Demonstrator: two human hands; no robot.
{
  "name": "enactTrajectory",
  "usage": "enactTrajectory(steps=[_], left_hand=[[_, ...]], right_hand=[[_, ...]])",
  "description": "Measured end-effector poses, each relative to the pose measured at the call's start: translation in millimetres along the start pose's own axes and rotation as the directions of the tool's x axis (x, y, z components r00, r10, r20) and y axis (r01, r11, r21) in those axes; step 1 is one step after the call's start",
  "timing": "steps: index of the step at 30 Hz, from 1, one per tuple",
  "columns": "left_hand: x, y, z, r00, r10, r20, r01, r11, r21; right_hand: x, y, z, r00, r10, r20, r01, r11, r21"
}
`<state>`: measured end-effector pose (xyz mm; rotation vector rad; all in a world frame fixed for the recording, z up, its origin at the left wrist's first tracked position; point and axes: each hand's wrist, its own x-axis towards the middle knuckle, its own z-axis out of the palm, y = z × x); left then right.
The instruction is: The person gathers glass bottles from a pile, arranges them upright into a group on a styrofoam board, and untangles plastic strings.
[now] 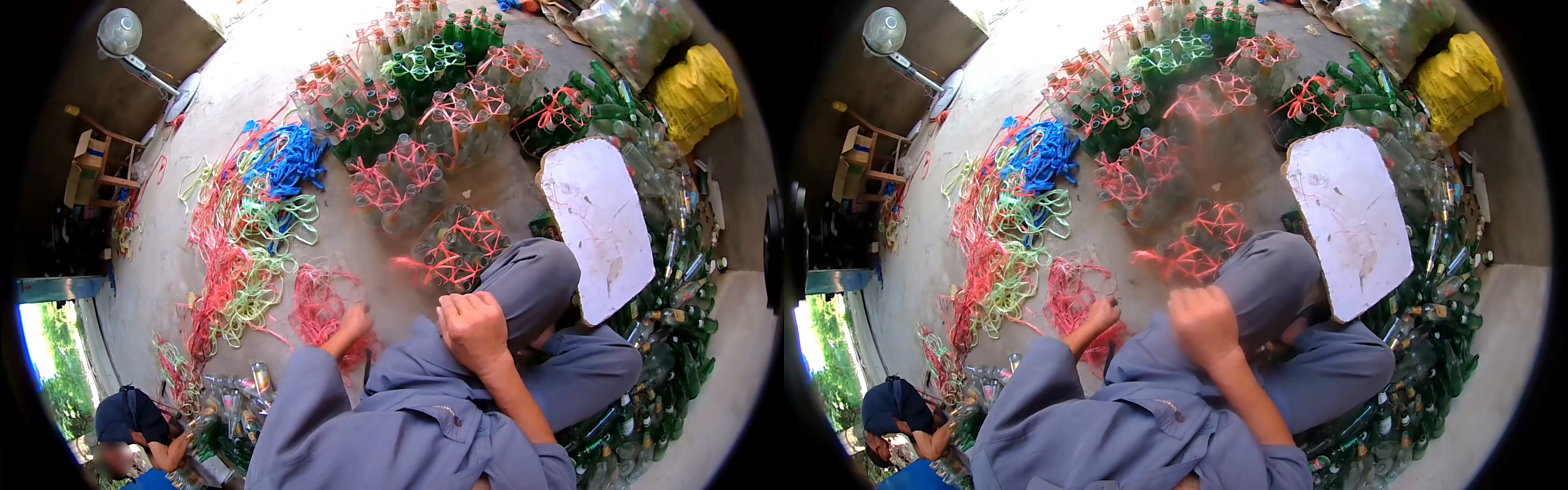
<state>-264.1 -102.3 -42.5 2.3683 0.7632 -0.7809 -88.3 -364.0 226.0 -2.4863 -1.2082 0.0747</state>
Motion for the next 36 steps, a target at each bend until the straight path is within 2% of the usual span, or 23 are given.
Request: enactTrajectory(steps=[2,5,8,11,14,15,20,23,26,29,32,35,36], left_hand=[[7,-28,14,0.991,-0.036,0.129,0.018,0.99,0.14],[-27,-32,1,0.994,-0.105,0.039,0.097,0.981,0.168],[-29,-61,-2,0.997,-0.073,0.033,0.059,0.949,0.311],[-10,-92,6,0.998,-0.064,-0.02,0.067,0.965,0.252],[-18,-80,-9,0.995,-0.059,-0.075,0.08,0.941,0.328],[-17,-75,-14,0.995,-0.054,-0.087,0.081,0.938,0.338],[-6,-76,-15,0.997,-0.048,-0.066,0.066,0.948,0.312],[-5,-81,-13,0.998,-0.05,-0.044,0.06,0.956,0.289],[-12,-85,-10,0.998,-0.06,-0.015,0.062,0.965,0.253],[-26,-97,-2,0.997,-0.077,0.018,0.071,0.974,0.215],[-48,-109,15,0.994,-0.099,0.054,0.088,0.982,0.165],[-78,-122,37,0.985,-0.132,0.11,0.121,0.987,0.104],[-89,-126,45,0.98,-0.143,0.138,0.132,0.987,0.088]], right_hand=[[1,0,1,1.0,-0.009,-0.007,0.009,1.0,-0.002],[1,-2,-3,1.0,-0.012,0.017,0.012,1.0,-0.015],[6,-4,2,0.984,-0.084,-0.156,0.087,0.996,0.009],[9,-4,4,0.986,-0.095,-0.14,0.095,0.995,-0.005],[9,-9,-1,0.999,-0.016,0.041,0.018,0.999,-0.044],[10,-11,-1,0.999,-0.011,0.044,0.013,0.999,-0.05],[17,-18,-1,0.999,0.001,0.045,0.002,0.998,-0.064],[24,-18,6,0.993,-0.069,-0.098,0.064,0.997,-0.053],[24,-23,1,0.997,0.037,0.074,-0.029,0.995,-0.096],[26,-22,7,0.995,-0.04,-0.09,0.033,0.997,-0.073],[25,-22,7,0.995,-0.042,-0.09,0.035,0.996,-0.078],[23,-24,1,0.998,0.03,0.046,-0.025,0.995,-0.098],[23,-25,0,0.999,0.03,0.041,-0.026,0.995,-0.094]])
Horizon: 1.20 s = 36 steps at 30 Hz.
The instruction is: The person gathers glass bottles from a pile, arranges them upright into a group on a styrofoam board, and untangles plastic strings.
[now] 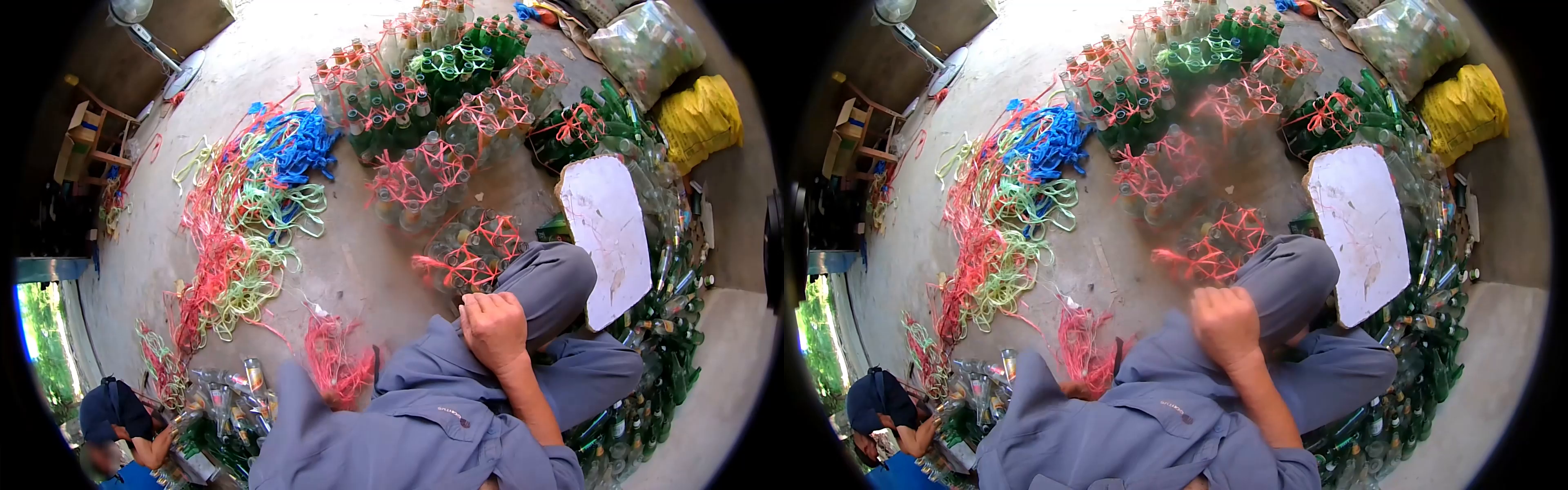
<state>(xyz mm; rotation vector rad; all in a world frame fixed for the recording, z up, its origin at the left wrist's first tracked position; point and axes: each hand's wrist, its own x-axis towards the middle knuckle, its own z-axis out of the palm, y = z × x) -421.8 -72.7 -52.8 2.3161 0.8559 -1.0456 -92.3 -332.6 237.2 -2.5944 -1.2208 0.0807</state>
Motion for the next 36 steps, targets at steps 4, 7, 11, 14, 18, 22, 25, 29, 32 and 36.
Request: enactTrajectory(steps=[4,7,11,14,18,22,25,29,32,36], left_hand=[[-34,-14,40,0.981,-0.042,0.19,0.051,0.998,-0.04],[-51,-19,65,0.886,-0.081,0.457,0.084,0.996,0.015],[-49,-10,73,0.681,-0.127,0.721,0.08,0.992,0.099],[-23,6,58,0.799,-0.096,0.594,0.049,0.994,0.095],[-2,55,-27,0.994,0.093,-0.052,-0.096,0.993,-0.063],[0,145,-142,0.906,0.276,-0.321,-0.371,0.883,-0.288],[-9,241,-200,0.517,0.653,-0.553,-0.785,0.62,-0.002],[6,345,-214,0.156,0.914,-0.375,-0.841,0.321,0.435],[26,383,-204,0.151,0.97,-0.192,-0.804,0.233,0.547],[54,403,-194,0.315,0.948,0.033,-0.726,0.218,0.653]], right_hand=[[-2,0,-1,1.0,-0.002,-0.005,0.002,1.0,0.007],[-2,3,0,0.999,-0.009,-0.034,0.01,1.0,0.014],[-6,5,2,0.998,-0.015,-0.058,0.017,1.0,0.021],[-9,8,2,0.999,-0.014,-0.045,0.014,1.0,0.02],[-15,14,5,0.998,-0.024,-0.062,0.025,1.0,0.016],[-21,17,7,0.997,-0.016,-0.074,0.018,1.0,0.02],[-23,19,7,0.997,-0.008,-0.079,0.011,0.999,0.032],[-28,27,11,0.997,-0.006,-0.078,0.009,0.999,0.032],[-29,29,8,0.997,-0.018,-0.081,0.02,0.999,0.028],[-29,28,3,0.997,-0.008,-0.075,0.013,0.998,0.059]])
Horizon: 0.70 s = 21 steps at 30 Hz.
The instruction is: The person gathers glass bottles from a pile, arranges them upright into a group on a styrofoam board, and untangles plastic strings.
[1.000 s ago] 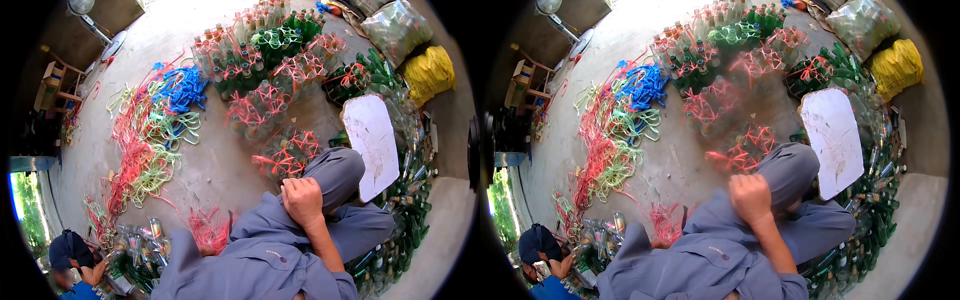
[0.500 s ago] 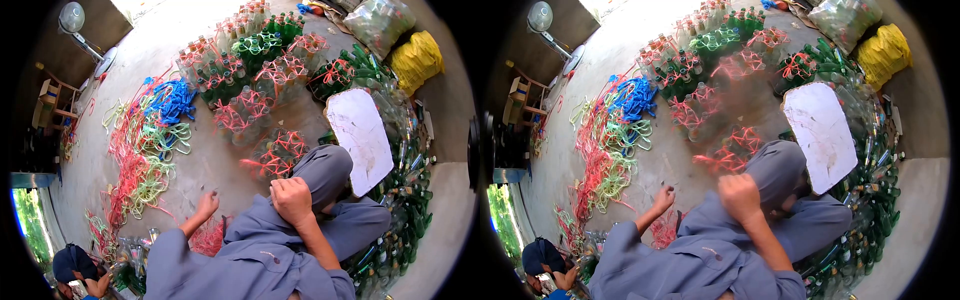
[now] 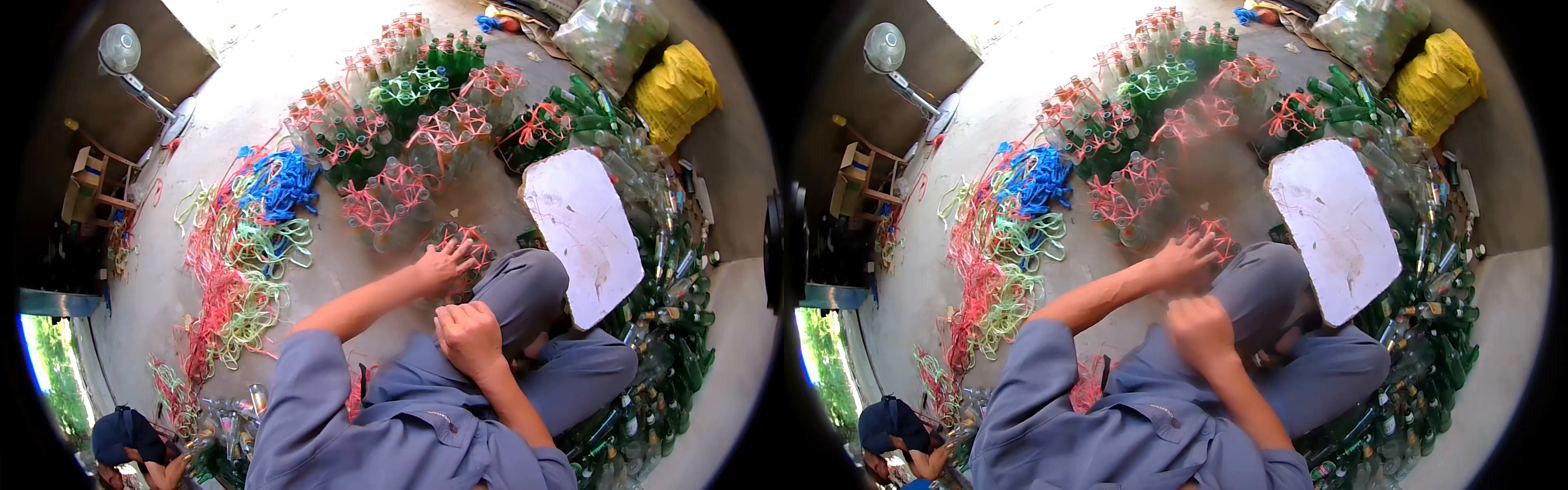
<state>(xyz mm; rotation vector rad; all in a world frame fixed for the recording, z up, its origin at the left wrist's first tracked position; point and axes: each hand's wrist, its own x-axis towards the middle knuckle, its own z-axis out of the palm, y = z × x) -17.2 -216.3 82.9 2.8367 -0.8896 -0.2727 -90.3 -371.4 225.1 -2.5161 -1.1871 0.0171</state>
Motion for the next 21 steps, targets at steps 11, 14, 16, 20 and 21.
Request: enactTrajectory(steps=[11,14,16,20,21], left_hand=[[22,11,-7,0.962,-0.186,0.198,0.182,0.983,0.039],[24,10,-1,0.967,-0.187,0.173,0.187,0.982,0.017],[23,9,-2,0.972,-0.181,0.149,0.188,0.982,-0.032],[13,14,-2,0.987,-0.151,0.05,0.155,0.984,-0.091],[11,17,-3,0.988,-0.15,0.048,0.153,0.984,-0.085]], right_hand=[[2,7,13,0.978,-0.076,-0.197,0.087,0.995,0.048],[2,7,12,0.978,-0.062,-0.197,0.073,0.996,0.051],[-3,8,11,0.997,-0.024,-0.078,0.026,0.999,0.022],[-6,8,10,1.0,-0.015,-0.023,0.015,1.0,0.0],[-5,8,9,1.0,-0.017,-0.02,0.017,1.0,-0.001]])
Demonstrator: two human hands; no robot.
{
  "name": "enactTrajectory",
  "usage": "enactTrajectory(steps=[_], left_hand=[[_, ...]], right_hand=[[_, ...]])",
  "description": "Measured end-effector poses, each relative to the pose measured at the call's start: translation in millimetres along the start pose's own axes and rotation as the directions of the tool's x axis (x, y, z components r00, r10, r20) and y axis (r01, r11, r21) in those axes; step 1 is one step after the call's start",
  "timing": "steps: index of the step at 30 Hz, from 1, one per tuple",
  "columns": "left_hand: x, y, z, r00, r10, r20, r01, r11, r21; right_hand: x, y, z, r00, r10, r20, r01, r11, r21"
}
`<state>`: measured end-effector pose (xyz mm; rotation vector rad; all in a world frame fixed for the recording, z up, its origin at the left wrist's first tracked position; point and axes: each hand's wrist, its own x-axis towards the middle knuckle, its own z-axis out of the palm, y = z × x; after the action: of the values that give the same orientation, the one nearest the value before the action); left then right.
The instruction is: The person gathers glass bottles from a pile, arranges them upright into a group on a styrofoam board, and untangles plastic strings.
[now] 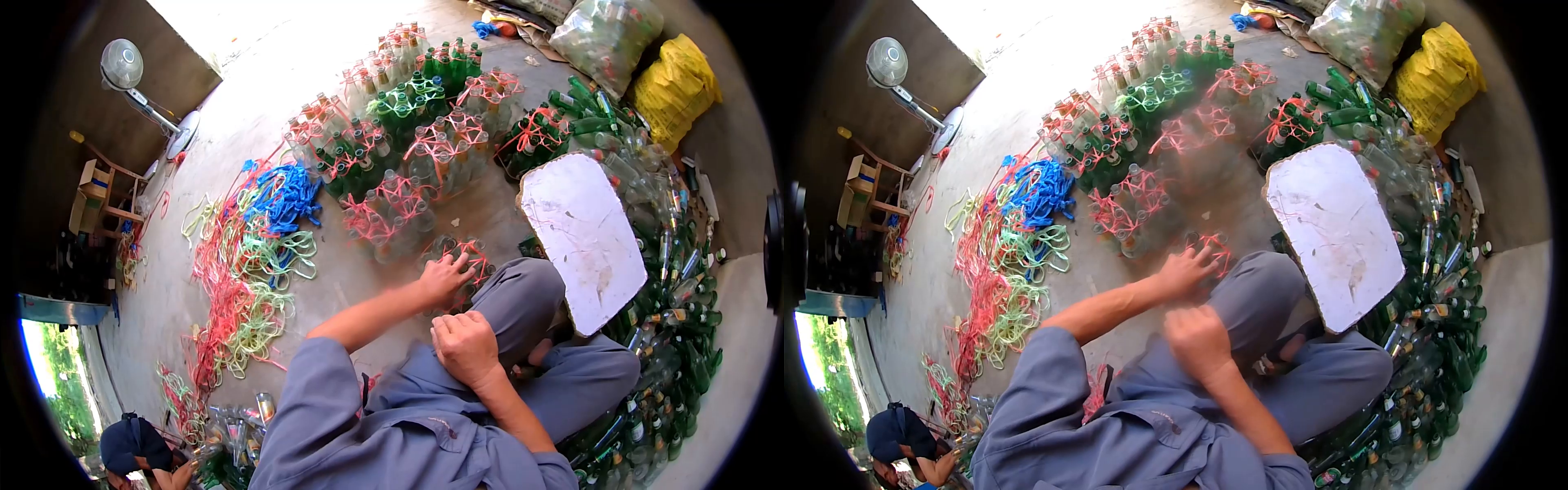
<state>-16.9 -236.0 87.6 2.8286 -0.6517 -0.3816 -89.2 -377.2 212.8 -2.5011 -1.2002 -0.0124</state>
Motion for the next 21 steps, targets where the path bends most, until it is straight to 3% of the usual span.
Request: enactTrajectory(steps=[7,10,21], left_hand=[[-8,6,2,0.998,0.024,0.056,-0.025,1.0,0.011],[-16,2,5,0.978,0.109,-0.179,-0.116,0.993,-0.026],[-28,0,-14,0.994,0.094,-0.061,-0.099,0.992,-0.079]], right_hand=[[-2,1,-4,1.0,-0.001,-0.014,0.001,1.0,0.017],[-4,3,-5,1.0,0.003,-0.023,-0.002,1.0,0.029],[-5,4,-5,1.0,0.001,-0.031,0.0,0.999,0.035]])
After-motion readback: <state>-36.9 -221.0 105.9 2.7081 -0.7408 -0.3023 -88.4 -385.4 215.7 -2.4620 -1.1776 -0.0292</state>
